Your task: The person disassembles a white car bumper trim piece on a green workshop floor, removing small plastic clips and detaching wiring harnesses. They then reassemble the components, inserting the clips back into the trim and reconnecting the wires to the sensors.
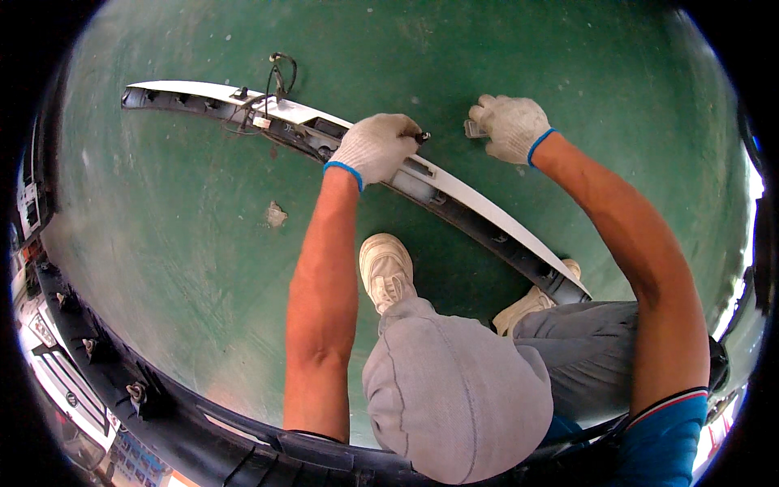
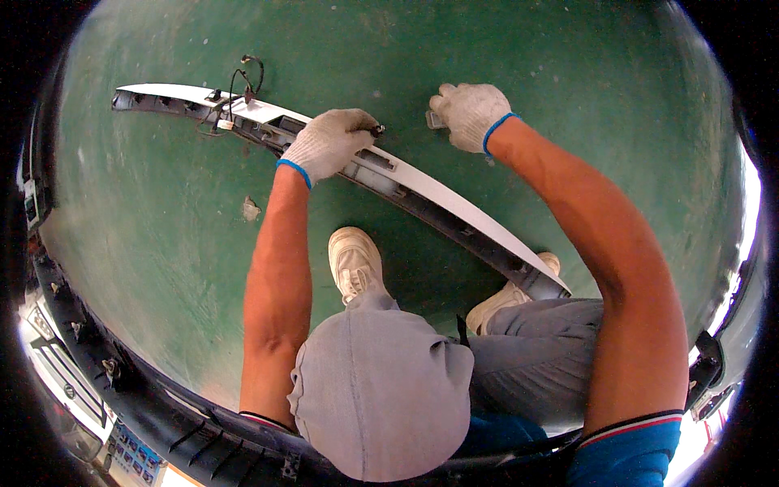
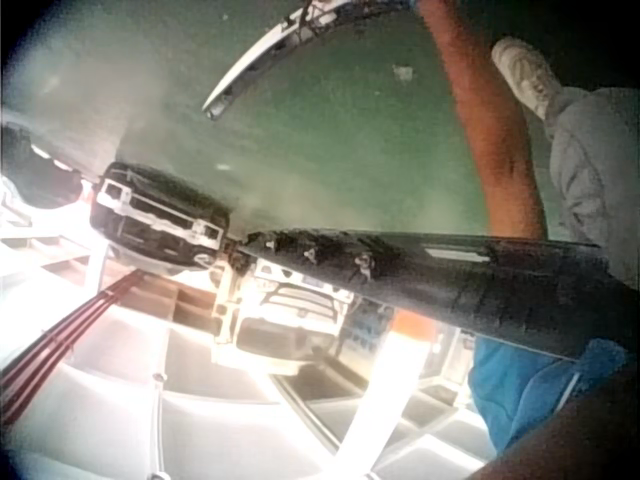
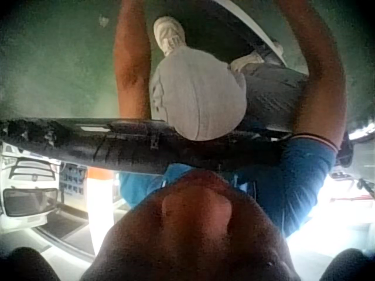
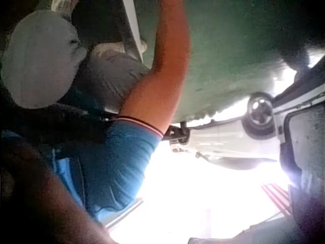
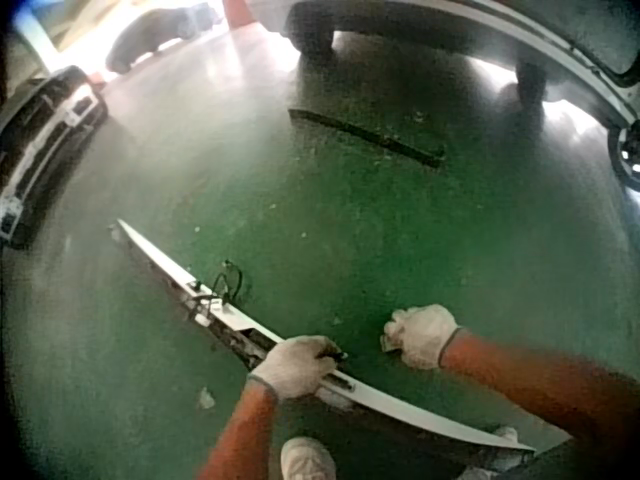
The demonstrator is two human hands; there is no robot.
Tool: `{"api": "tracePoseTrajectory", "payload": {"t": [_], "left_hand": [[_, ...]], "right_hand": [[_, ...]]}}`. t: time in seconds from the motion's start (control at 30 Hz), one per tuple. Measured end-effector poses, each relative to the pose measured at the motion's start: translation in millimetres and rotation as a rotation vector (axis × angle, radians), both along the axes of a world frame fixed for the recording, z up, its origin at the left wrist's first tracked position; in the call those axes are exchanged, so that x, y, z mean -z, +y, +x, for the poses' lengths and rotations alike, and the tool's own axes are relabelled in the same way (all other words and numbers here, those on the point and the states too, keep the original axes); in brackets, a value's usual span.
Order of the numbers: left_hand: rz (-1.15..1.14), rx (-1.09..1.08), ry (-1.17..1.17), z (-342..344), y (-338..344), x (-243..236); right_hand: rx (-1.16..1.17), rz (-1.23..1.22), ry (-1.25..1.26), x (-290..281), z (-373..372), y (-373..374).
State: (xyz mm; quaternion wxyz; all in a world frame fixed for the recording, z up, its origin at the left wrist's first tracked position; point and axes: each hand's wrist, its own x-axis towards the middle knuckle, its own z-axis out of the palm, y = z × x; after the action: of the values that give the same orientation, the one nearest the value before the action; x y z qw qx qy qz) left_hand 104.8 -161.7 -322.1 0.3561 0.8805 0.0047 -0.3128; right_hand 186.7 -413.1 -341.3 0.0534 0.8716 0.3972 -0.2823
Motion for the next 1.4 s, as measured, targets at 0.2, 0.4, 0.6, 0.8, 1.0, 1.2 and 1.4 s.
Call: {"api": "tracePoseTrajectory", "payload": {"t": [0.2, 0.4, 0.6, 0.8, 1.0, 1.2, 1.4], "left_hand": [[-0.011, -0.033, -0.012, -3, 2, 3], [0.028, -0.036, -0.018, -4, -1, 5], [0.101, -0.021, -0.026, -6, -8, 5], [0.164, 0.014, -0.086, -11, -11, 5], [0.147, 0.013, -0.137, -13, -11, 6], [0.099, 0.009, -0.104, -15, -9, 4], [0.056, -0.006, -0.127, -13, -8, 1]], "right_hand": [[-0.042, 0.046, -0.03, -13, 4, 9], [-0.023, 0.272, 0.134, -28, 3, 31], [-0.047, 0.312, 0.174, -28, -10, 56], [-0.078, 0.099, 0.181, -32, -13, 69], [-0.089, 0.151, 0.198, -31, -8, 65], [-0.112, 0.234, 0.245, -26, -2, 59], [-0.176, 0.204, 0.221, -30, -1, 59]]}}
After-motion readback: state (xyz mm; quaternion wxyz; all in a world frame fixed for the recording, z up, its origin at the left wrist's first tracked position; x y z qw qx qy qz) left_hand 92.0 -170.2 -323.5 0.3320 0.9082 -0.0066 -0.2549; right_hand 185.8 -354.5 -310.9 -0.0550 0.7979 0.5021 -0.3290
